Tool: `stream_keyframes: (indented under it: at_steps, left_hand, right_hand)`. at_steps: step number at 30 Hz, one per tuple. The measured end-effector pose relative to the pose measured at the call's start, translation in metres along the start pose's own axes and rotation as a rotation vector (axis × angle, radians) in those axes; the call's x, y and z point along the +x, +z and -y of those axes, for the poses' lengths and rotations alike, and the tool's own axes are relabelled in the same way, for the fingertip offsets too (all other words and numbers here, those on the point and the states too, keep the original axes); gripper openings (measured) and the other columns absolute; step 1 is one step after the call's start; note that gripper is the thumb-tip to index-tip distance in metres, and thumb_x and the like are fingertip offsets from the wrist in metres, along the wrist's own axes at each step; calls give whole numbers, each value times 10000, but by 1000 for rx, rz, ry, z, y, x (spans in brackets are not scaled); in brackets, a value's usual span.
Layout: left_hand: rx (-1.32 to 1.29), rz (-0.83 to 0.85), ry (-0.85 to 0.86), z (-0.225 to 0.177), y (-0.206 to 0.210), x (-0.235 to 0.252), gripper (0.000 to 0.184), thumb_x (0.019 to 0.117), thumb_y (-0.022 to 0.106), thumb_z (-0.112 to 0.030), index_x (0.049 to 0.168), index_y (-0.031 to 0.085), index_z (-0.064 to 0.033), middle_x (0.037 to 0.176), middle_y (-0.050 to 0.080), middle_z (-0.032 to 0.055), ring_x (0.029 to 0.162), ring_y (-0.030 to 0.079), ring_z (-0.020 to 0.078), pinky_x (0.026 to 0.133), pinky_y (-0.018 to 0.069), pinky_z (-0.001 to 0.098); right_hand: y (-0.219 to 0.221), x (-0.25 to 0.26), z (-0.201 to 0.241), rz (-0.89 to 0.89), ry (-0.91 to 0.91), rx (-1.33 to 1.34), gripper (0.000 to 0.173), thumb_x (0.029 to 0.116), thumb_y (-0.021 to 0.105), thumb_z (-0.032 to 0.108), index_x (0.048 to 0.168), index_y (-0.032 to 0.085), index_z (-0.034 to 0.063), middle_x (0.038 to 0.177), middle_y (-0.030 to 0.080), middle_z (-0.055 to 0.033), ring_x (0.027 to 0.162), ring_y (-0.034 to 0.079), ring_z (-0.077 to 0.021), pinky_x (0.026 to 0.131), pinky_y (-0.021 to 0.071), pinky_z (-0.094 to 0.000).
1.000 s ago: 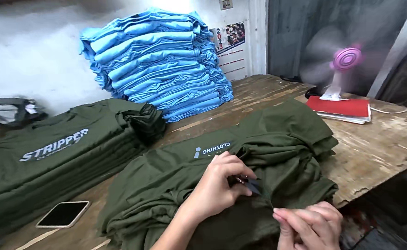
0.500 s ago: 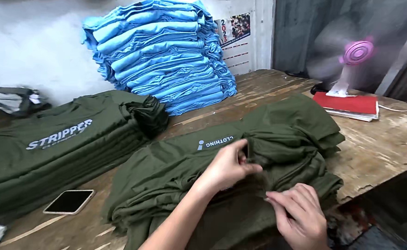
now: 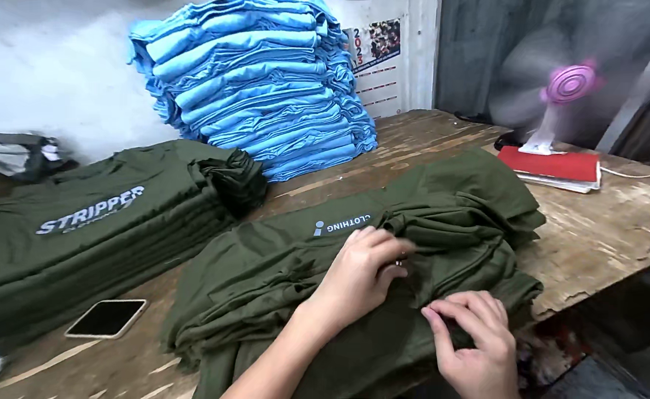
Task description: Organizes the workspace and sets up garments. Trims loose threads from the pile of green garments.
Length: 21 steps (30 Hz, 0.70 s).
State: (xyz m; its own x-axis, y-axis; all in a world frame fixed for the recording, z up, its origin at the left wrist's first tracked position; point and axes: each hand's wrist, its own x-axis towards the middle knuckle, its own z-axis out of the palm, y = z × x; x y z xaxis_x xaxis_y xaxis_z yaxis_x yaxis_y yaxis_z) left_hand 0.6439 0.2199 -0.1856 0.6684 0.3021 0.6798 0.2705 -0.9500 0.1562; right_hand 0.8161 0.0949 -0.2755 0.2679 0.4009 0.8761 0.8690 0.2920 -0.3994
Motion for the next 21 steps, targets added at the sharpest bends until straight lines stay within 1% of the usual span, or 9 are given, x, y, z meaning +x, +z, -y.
stream_keyframes:
  at_steps: [4, 8, 10, 11, 14, 15, 17, 19, 21]
  left_hand:
    - [58, -18, 140, -13, 3, -25, 202, 1021, 615, -210, 1157, 762, -238, 1064, 723, -73, 960, 630, 105, 854, 469, 345]
    - [174, -77, 189, -24, 11, -24, 218, 1004, 583, -115, 1081, 765, -206, 987, 731, -44, 874, 625, 132, 782, 457, 337]
    - [179, -150, 104, -27, 10, -22, 176, 999, 611, -151, 1067, 767, -194, 959, 724, -34, 860, 628, 140, 753, 464, 339]
    - [162, -183, 26, -29, 8, -21, 160, 988, 641, -187, 1089, 765, -188, 964, 713, -32, 874, 637, 137, 756, 492, 344]
    - [65, -199, -273, -29, 6, -21, 281, 893, 731, -241, 1165, 726, -174, 925, 677, -69, 834, 651, 65, 757, 583, 307]
    - [24, -197, -356, -29, 7, -21, 292, 845, 721, -205, 1135, 736, -173, 861, 666, -83, 753, 640, 33, 683, 586, 261]
    - [-80, -113, -451, -32, 8, -24, 200, 881, 690, -190, 1062, 773, -182, 854, 694, -87, 736, 651, 4, 667, 583, 214]
    - [-150, 9, -460, -37, 4, -27, 205, 901, 661, -153, 1055, 791, -185, 951, 734, -70, 813, 680, 12, 736, 593, 217]
    - [-154, 97, -457, -41, 4, -31, 225, 872, 665, -136, 1052, 789, -190, 991, 739, -51, 848, 689, 40, 757, 595, 249]
  right_hand:
    - [1, -4, 5, -171, -21, 41, 133, 931, 725, 350, 863, 766, 243, 833, 645, 64, 915, 608, -83, 902, 470, -297]
    - [2, -1, 2, -123, -232, -8, 149, 936, 687, 384, 868, 743, 263, 866, 649, 63, 964, 580, -117, 1011, 374, -395]
    - [-1, 5, 6, -54, -259, -4, 274, 931, 641, 492, 775, 684, 271, 934, 662, 52, 1034, 577, -133, 1042, 357, -413]
    - [-2, 8, 9, -34, -223, -6, 307, 919, 639, 528, 791, 692, 253, 954, 667, 34, 1041, 591, -141, 1023, 401, -396]
    - [6, 24, 24, 71, -53, -123, 381, 854, 720, 484, 923, 719, 109, 934, 696, -64, 883, 668, -201, 793, 570, -394]
    - [12, 28, 26, 126, -18, -187, 336, 832, 710, 429, 892, 724, 98, 857, 697, -48, 781, 668, -199, 712, 558, -405]
    - [19, 35, 28, 159, 40, -211, 214, 830, 634, 316, 803, 725, 124, 730, 675, 17, 652, 644, -132, 608, 533, -346]
    - [15, 44, 25, 121, 182, 12, 163, 899, 627, 234, 832, 744, 142, 730, 695, 75, 639, 656, -5, 577, 567, -204]
    - [12, 49, 21, 63, 342, 380, 130, 953, 638, 133, 888, 740, 87, 756, 712, 46, 660, 667, -5, 604, 571, -165]
